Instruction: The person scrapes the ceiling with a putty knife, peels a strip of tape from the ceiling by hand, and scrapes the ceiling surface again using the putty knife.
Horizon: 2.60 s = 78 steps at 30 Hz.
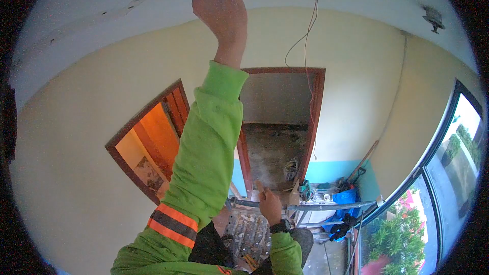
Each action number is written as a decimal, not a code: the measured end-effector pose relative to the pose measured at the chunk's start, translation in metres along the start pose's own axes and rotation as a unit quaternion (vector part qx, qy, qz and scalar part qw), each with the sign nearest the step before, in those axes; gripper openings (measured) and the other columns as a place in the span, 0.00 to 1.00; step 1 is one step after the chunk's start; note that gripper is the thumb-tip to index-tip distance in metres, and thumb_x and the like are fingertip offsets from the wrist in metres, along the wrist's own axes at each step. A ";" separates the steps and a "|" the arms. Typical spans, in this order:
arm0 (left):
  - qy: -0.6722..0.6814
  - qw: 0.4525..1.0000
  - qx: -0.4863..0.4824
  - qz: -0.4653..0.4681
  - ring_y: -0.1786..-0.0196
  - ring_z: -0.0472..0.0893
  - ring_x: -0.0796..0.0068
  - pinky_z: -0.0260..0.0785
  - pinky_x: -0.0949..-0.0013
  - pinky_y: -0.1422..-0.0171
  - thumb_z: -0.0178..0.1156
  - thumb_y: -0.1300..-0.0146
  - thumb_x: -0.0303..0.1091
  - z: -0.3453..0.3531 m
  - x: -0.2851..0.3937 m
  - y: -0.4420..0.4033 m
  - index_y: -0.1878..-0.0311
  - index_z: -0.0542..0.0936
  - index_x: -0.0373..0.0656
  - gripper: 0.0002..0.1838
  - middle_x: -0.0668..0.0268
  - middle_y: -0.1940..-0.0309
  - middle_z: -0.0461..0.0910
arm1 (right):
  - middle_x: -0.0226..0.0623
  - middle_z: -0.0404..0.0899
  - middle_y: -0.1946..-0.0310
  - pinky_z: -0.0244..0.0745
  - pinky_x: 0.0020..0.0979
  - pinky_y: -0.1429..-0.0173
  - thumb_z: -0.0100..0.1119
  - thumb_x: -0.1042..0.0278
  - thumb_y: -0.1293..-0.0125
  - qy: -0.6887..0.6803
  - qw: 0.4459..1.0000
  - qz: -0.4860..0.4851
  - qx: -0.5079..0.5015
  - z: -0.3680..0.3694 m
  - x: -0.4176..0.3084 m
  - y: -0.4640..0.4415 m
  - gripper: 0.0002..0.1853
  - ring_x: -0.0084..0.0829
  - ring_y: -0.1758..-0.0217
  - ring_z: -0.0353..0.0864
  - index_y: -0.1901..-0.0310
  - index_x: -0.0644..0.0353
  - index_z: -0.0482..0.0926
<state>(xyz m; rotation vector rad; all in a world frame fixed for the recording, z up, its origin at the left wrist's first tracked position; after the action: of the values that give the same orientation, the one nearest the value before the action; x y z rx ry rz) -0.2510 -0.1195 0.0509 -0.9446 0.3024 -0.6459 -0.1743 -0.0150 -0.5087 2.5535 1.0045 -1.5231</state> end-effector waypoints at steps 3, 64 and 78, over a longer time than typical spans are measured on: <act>-0.017 1.000 -0.011 -0.011 0.67 0.79 0.70 0.72 0.68 0.61 0.61 0.34 0.31 0.004 -0.002 -0.003 0.58 0.80 0.32 0.10 0.57 0.66 0.83 | 0.59 0.80 0.66 0.72 0.58 0.56 0.52 0.61 0.32 0.008 1.000 0.006 -0.004 0.003 0.004 0.000 0.14 0.62 0.61 0.79 0.57 0.65 0.77; 0.440 0.789 -0.095 -0.418 0.71 0.77 0.68 0.72 0.62 0.66 0.55 0.39 0.31 0.095 -0.019 0.055 0.67 0.71 0.41 0.06 0.61 0.69 0.79 | 0.59 0.80 0.64 0.73 0.56 0.55 0.52 0.60 0.33 0.009 1.000 0.003 -0.002 -0.008 -0.001 0.005 0.17 0.61 0.60 0.79 0.51 0.64 0.78; 0.346 0.813 -0.279 -0.377 0.71 0.76 0.75 0.73 0.72 0.68 0.55 0.35 0.30 0.149 0.029 0.088 0.65 0.74 0.40 0.05 0.64 0.67 0.79 | 0.62 0.80 0.66 0.73 0.55 0.56 0.54 0.61 0.32 0.014 1.000 -0.003 0.001 -0.003 0.008 0.003 0.17 0.61 0.59 0.79 0.50 0.67 0.76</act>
<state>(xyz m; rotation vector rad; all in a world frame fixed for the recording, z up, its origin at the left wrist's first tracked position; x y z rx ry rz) -0.1195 -0.0039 0.0635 -1.3790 0.8138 -1.7184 -0.1682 -0.0122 -0.5143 2.5826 1.0159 -1.4943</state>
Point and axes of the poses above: each hand's wrist, its own y-axis away from the middle knuckle, its own z-axis out of the palm, x = y × z, the point moved 10 cm from there along -y, towards the middle knuckle
